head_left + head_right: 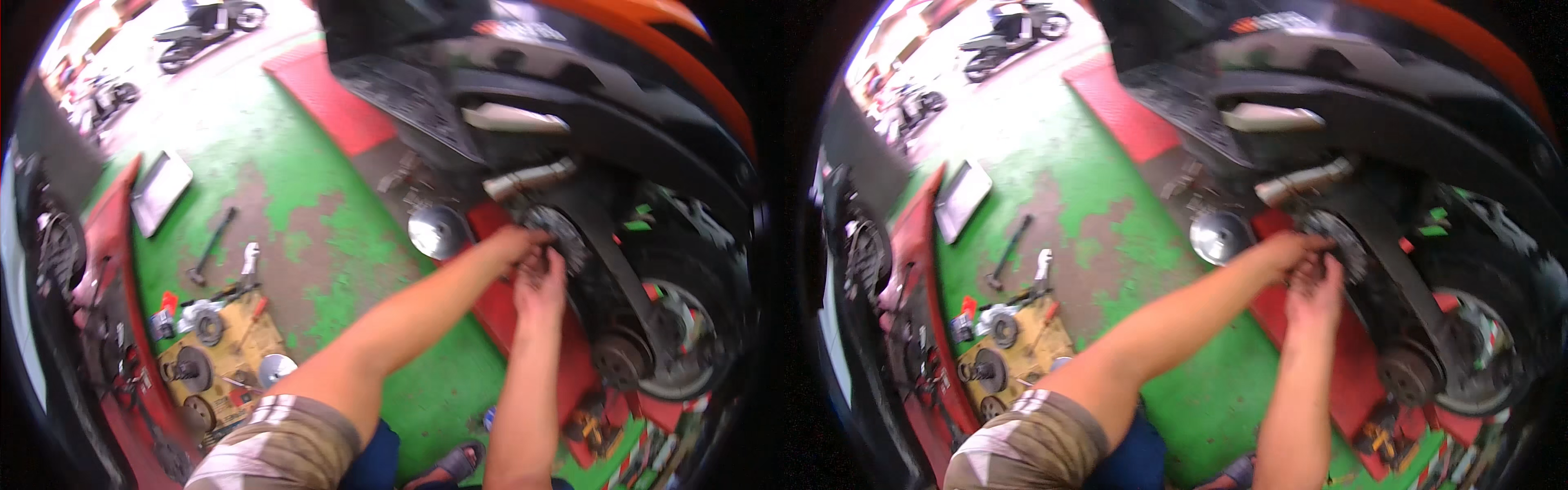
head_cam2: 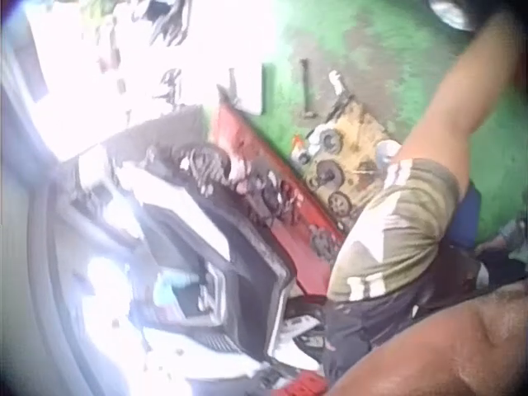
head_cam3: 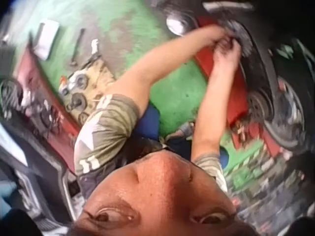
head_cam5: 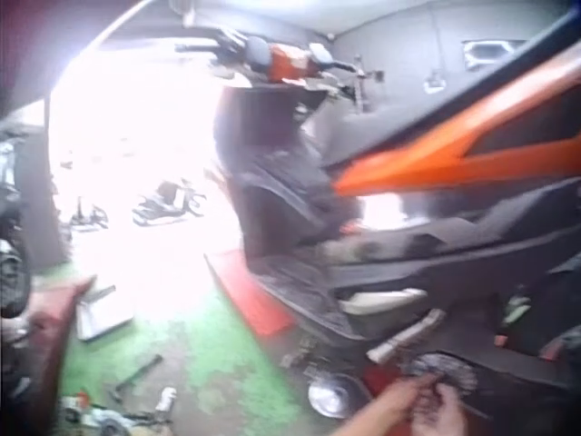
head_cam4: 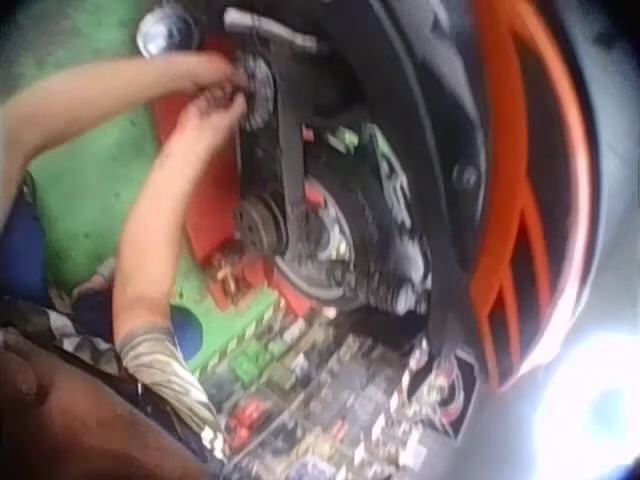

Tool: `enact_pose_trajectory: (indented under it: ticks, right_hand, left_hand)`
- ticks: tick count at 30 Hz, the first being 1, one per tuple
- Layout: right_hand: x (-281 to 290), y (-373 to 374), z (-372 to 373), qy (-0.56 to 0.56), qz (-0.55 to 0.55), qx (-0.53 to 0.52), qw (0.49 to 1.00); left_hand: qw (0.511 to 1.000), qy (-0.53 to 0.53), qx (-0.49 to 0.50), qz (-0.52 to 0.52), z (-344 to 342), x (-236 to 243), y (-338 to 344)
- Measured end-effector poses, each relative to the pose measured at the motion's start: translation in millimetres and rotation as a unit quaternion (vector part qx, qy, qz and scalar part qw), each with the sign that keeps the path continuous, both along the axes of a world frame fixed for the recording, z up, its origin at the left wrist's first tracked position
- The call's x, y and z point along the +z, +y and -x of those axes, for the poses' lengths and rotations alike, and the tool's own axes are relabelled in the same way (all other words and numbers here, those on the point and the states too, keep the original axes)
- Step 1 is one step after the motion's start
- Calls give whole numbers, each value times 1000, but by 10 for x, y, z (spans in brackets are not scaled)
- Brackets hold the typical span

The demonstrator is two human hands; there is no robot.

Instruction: Replacing and reassembling transmission components on a scooter's CVT system.

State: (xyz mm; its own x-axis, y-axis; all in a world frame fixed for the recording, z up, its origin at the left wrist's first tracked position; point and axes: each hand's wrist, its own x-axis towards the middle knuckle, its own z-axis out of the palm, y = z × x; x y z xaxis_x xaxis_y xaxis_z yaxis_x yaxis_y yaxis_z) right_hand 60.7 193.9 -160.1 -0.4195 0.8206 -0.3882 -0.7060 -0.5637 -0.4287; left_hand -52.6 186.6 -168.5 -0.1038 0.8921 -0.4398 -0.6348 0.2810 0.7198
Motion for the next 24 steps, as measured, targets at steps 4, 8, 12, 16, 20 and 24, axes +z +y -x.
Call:
enact_pose_trajectory:
  ticks: [4, 8, 12, 16, 20, 24]
  right_hand:
    - [-166, 118, 107, -37, -6, -22, 999]
    - [-204, 173, 131, -61, 14, -41, 997]
    - [-132, 109, 206, -71, 16, -15, 997]
    - [-129, 94, 283, -71, 13, -43, 996]
    - [-238, 236, 147, -65, 8, -57, 996]
    - [-316, 365, 167, -25, 20, -30, 999]
  left_hand:
    - [997, 59, 52, -7, 117, -50, -67]
    - [997, 46, 60, -25, 118, -10, -90]
    - [996, 55, 48, -44, 189, -99, -72]
    - [996, 52, 75, -19, 194, -72, -101]
    - [997, 64, 49, 7, 101, 78, -135]
    - [991, 99, 76, -49, 98, 13, -119]
